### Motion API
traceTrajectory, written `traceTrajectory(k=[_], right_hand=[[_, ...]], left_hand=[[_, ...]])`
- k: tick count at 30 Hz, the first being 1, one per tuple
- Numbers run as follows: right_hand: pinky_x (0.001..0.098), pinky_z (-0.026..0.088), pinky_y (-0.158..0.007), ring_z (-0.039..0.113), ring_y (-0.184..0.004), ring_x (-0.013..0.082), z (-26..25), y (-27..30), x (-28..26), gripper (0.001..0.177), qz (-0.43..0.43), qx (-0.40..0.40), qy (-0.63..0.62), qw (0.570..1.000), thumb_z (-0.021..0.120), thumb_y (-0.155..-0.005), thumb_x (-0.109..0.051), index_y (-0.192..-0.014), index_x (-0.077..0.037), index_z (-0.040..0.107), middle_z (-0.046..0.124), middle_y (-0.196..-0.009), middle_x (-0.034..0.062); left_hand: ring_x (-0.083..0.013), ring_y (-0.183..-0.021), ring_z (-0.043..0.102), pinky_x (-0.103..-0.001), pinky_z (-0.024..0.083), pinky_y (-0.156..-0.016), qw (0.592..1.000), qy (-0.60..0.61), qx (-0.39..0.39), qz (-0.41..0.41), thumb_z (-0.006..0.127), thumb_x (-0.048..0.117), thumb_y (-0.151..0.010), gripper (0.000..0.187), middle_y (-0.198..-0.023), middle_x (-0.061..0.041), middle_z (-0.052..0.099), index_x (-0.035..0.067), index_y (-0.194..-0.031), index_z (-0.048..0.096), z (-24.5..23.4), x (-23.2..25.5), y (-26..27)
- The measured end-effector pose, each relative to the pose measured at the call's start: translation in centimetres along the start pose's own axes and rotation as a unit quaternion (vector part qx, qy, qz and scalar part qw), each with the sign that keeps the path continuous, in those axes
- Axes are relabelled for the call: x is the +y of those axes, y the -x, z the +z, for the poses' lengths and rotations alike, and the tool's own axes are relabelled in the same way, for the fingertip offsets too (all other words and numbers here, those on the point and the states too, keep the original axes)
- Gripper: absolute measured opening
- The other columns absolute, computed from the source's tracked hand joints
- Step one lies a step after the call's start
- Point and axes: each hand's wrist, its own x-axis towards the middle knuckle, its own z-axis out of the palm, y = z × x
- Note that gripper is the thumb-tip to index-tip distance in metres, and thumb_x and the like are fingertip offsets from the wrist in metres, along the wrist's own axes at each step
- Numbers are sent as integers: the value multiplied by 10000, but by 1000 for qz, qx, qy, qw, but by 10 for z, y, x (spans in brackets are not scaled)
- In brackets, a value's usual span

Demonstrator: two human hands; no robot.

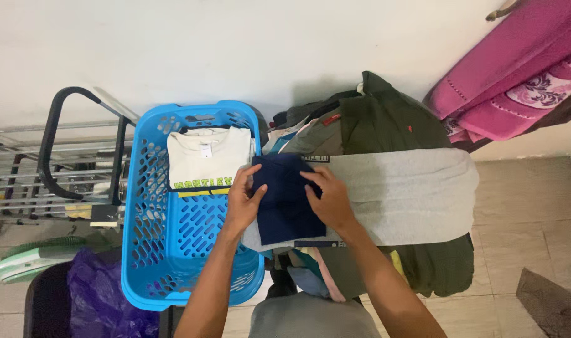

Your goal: The person folds clothes by hand on a pile of laundry and places them into a blue plastic basket.

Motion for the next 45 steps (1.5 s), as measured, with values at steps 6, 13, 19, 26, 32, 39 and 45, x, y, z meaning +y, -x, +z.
traceTrajectory(k=[6,13,19,26,32,39,45], right_hand=[[414,501,-953,647,-1114,322,-2,-6,0,505,34,21,10,999,821,-800,-102,-1286,-88,685,646,-1221,135],[412,476,-1014,579,-1182,322,6,3,14,707,43,-9,30,999,849,-763,-120,-1415,-67,582,560,-1283,139],[440,428,-1066,547,-1239,345,4,4,16,877,28,-9,10,1000,889,-686,-106,-1476,-71,508,547,-1323,146],[526,365,-1104,463,-1326,409,11,24,-6,754,-14,70,226,972,773,-788,-214,-1476,-100,485,466,-1457,193],[568,284,-1164,361,-1460,357,-48,78,29,675,76,172,375,908,651,-926,-353,-1529,-146,431,377,-1593,186],[514,376,-1092,495,-1361,342,-130,132,93,502,46,211,319,923,685,-957,-286,-1408,-92,576,506,-1501,164],[351,557,-871,685,-983,263,-196,133,160,112,176,334,113,919,754,-974,-109,-1074,-67,724,686,-1110,81]], left_hand=[[-101,-911,605,-237,497,-687,997,-59,16,47,783,-8,-856,601,-1285,-41,635,104,-1414,589,-2,-4,-3],[-86,-968,669,-207,571,-736,999,12,-39,30,827,67,-822,717,-1315,-58,593,90,-1472,524,-4,-10,0],[-131,-592,413,-261,397,-528,997,-71,-38,-4,851,74,-786,688,-1214,-60,619,93,-1417,578,-9,-13,-1],[-268,-953,638,-376,554,-856,989,-131,6,75,840,209,-813,686,-1218,-170,612,54,-1420,561,-10,-17,7],[-466,-1418,431,-532,323,-1178,950,-250,85,168,784,210,-903,666,-1532,-291,475,-33,-1461,513,19,34,40],[-401,-1217,559,-524,396,-1078,939,-265,-70,206,752,160,-840,415,-1418,-205,568,20,-1221,664,155,105,63],[-414,-1110,632,-479,501,-982,923,-205,-78,315,668,115,-966,216,-1191,-186,687,22,-1161,688,293,139,-5]])
